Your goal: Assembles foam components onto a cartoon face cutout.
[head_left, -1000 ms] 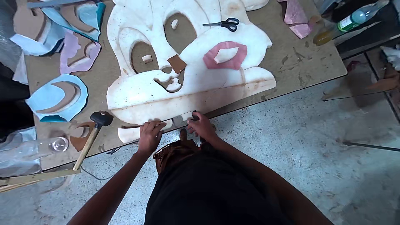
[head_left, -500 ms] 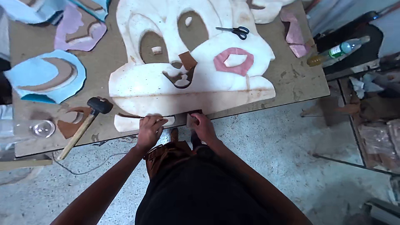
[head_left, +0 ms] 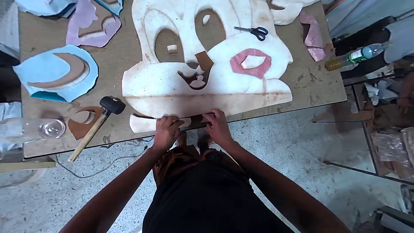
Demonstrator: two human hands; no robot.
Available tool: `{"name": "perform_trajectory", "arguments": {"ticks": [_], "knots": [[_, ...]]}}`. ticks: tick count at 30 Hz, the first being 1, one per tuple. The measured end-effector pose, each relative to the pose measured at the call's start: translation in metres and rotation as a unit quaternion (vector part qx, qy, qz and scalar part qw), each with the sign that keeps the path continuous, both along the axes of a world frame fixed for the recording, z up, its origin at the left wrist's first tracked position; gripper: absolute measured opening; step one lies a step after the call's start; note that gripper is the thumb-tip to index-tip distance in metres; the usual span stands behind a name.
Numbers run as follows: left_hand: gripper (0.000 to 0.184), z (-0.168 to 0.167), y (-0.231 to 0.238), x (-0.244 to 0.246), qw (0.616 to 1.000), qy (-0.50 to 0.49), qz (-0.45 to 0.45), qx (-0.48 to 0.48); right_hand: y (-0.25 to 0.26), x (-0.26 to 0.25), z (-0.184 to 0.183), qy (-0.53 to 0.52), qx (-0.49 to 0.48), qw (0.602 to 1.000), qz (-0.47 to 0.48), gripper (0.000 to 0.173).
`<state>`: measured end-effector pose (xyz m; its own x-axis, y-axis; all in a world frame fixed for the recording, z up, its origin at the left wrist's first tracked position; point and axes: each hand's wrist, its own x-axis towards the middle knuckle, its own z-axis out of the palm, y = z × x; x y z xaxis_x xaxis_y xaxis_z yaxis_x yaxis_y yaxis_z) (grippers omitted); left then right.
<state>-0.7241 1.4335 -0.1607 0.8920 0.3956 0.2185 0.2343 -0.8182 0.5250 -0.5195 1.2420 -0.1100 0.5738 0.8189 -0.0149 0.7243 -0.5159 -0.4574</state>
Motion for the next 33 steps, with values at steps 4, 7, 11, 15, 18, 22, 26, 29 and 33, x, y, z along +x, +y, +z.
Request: {"name": "perform_trajectory", "arguments": {"ticks": [4,7,11,15,18,22,26,29,33], "knots": [[0.026,-0.001,-0.008,0.020,0.999,-0.006,-0.044,-0.024,-0.022,-0.007,0.017,0.052,-0.059,0.994,-0.071,0.040],[0.025,-0.005,-0.012,0.031,0.997,-0.020,-0.065,-0.033,-0.034,-0.020,0.010,0.133,-0.086,0.985,-0.068,0.059],[0.023,-0.005,-0.015,0.034,0.996,-0.028,-0.080,-0.033,-0.036,-0.017,-0.004,0.128,-0.080,0.984,-0.099,0.065],[0.022,-0.006,-0.021,0.044,0.995,-0.037,-0.092,-0.035,-0.040,-0.008,-0.007,0.131,-0.057,0.983,-0.113,0.059],[0.022,-0.007,-0.025,0.052,0.994,-0.037,-0.098,-0.037,-0.038,-0.007,-0.006,0.150,-0.059,0.981,-0.111,0.061],[0.021,-0.008,-0.031,0.058,0.993,-0.037,-0.105,-0.042,-0.036,-0.010,-0.008,0.176,-0.054,0.977,-0.110,0.063],[0.021,-0.008,-0.039,0.069,0.992,-0.042,-0.114,-0.041,-0.040,-0.009,-0.011,0.216,-0.044,0.970,-0.107,0.070],[0.020,-0.009,-0.041,0.076,0.990,-0.048,-0.128,-0.039,-0.044,-0.009,-0.005,0.230,-0.046,0.966,-0.110,0.074],[0.020,0.000,-0.037,0.064,0.988,-0.050,-0.139,-0.048,-0.045,-0.015,0.019,0.275,-0.041,0.954,-0.113,0.076]]}}
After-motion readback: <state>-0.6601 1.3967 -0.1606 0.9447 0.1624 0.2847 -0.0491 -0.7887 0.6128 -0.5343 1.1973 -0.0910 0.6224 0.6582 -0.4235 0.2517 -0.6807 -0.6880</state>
